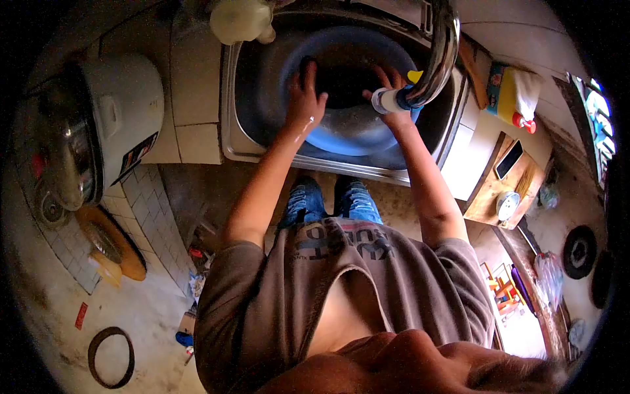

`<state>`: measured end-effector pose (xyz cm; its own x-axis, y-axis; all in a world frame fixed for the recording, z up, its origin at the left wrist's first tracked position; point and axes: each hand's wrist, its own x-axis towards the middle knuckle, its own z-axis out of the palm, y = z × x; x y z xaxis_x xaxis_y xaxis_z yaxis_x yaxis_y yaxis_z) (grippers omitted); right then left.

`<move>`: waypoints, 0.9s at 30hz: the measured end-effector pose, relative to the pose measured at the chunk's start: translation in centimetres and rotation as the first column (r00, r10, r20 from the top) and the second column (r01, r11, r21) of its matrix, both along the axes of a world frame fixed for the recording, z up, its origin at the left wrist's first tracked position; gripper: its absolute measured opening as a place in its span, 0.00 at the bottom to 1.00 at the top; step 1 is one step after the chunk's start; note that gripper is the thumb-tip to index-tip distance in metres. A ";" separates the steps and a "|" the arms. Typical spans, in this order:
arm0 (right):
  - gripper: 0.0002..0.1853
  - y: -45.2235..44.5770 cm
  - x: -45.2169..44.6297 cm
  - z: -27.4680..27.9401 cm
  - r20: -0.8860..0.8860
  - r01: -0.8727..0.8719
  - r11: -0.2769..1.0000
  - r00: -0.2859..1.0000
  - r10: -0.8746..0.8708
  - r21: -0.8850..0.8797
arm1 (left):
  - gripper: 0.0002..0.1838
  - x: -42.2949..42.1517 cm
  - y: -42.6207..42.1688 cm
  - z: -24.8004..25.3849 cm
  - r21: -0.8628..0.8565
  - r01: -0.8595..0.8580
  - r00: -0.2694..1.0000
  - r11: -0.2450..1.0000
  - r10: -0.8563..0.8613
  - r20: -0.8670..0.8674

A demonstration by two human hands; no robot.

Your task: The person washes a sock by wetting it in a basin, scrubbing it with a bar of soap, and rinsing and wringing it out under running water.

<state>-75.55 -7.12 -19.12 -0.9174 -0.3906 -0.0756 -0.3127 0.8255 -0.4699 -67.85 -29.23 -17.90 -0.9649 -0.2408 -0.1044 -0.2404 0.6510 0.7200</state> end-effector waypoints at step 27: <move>0.12 -8.5 5.8 8.2 -0.194 -0.248 0.854 0.965 0.176 -0.458 | 0.17 0.7 3.3 -6.0 0.899 -0.336 0.929 -0.282 0.057 0.365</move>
